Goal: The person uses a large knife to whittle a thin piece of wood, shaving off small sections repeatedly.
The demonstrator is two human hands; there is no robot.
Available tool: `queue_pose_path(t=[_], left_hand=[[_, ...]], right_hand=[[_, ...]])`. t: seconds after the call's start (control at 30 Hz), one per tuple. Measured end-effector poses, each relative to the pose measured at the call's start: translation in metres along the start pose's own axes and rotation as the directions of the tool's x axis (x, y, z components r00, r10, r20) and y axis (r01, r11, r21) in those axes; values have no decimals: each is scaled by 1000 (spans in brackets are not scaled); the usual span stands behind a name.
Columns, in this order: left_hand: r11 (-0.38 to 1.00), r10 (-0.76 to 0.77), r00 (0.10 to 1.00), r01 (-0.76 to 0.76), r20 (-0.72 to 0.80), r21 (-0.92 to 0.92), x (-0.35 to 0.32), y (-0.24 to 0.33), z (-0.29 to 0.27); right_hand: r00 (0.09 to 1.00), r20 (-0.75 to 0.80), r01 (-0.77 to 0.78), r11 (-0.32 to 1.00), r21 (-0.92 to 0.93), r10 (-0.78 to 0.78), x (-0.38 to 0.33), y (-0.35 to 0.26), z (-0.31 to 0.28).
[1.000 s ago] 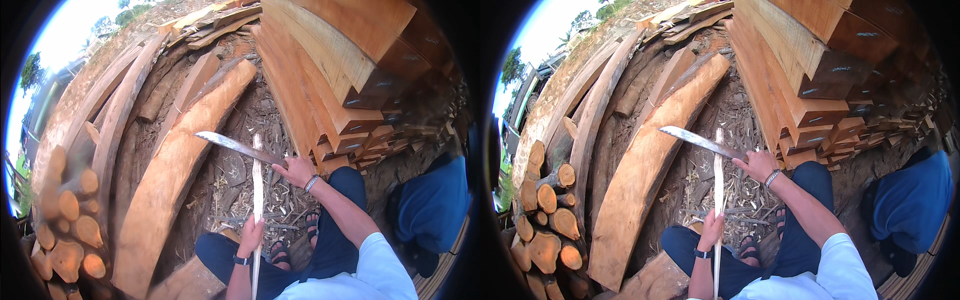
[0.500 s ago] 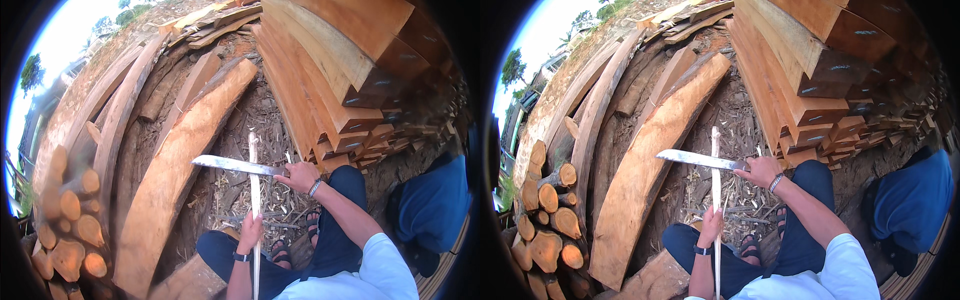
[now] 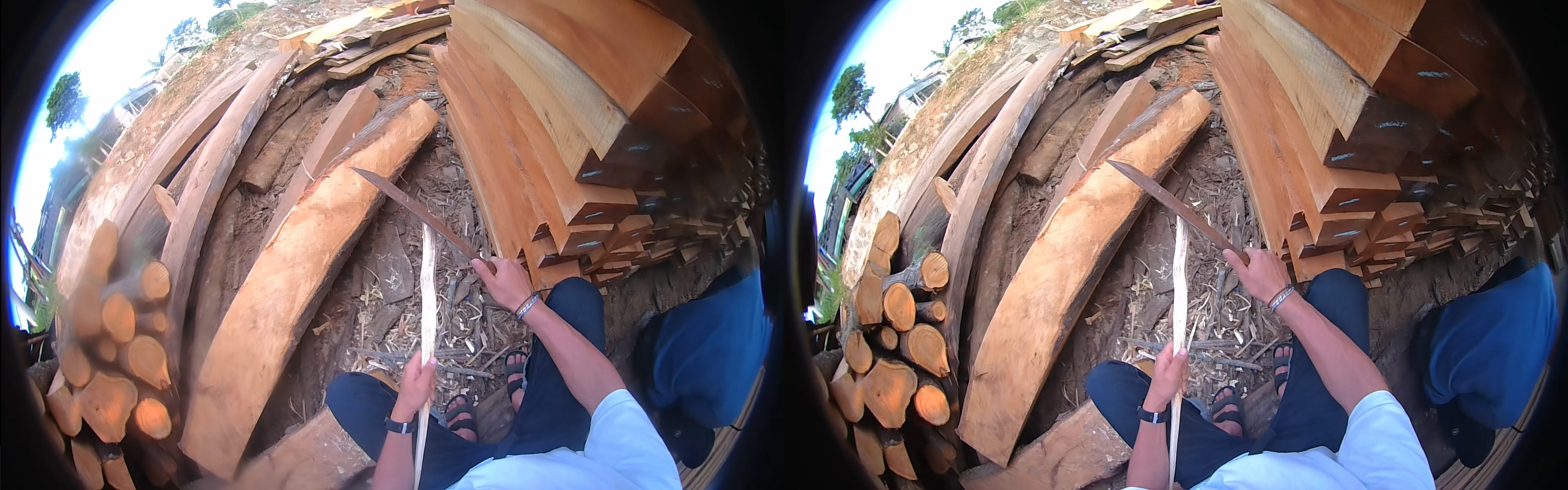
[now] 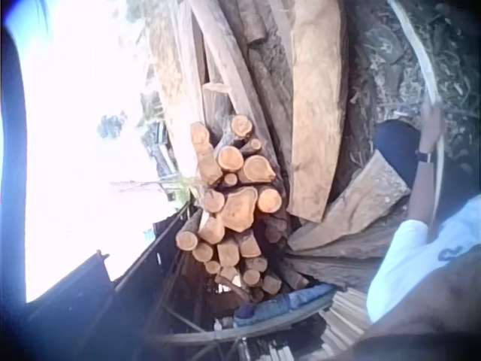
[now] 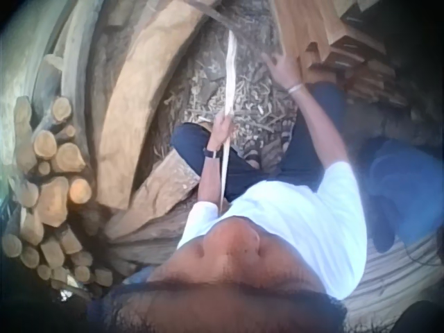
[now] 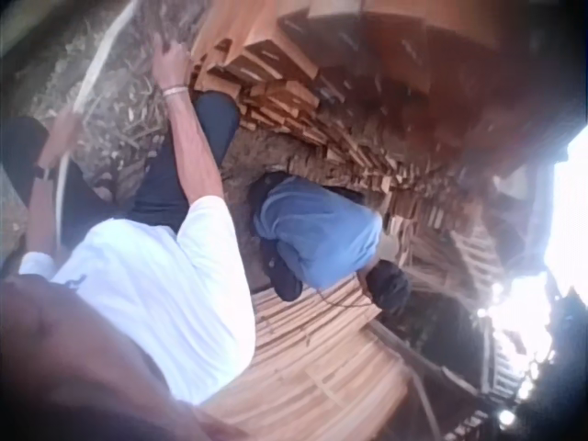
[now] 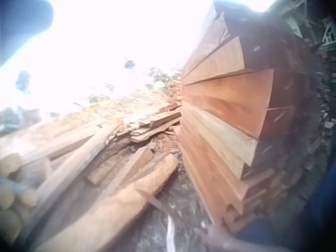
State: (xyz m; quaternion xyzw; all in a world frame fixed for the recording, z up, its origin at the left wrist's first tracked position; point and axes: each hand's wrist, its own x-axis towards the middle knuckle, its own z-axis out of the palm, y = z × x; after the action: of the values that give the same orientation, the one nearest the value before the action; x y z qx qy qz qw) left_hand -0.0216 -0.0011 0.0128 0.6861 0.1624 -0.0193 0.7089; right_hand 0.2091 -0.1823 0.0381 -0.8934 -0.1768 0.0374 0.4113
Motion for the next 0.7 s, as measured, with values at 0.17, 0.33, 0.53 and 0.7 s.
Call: queue_pose_path(t=[0.17, 0.33, 0.53, 0.7], left_hand=[[994, -9, 1000, 10, 10, -104, 7, 9, 5], [968, -21, 1000, 26, 23, -249, 1, 2, 2], [984, -41, 995, 55, 88, -167, -4, -1, -2], [948, -8, 994, 43, 111, -316, -7, 3, -8]], right_hand=[[982, 45, 187, 964, -188, -182, -9, -3, -1], [962, 125, 267, 921, -282, -241, -6, -13, -1], [987, 61, 161, 955, -249, -150, 1, -8, 8], [960, 148, 272, 914, -300, -238, -9, -23, -3]])
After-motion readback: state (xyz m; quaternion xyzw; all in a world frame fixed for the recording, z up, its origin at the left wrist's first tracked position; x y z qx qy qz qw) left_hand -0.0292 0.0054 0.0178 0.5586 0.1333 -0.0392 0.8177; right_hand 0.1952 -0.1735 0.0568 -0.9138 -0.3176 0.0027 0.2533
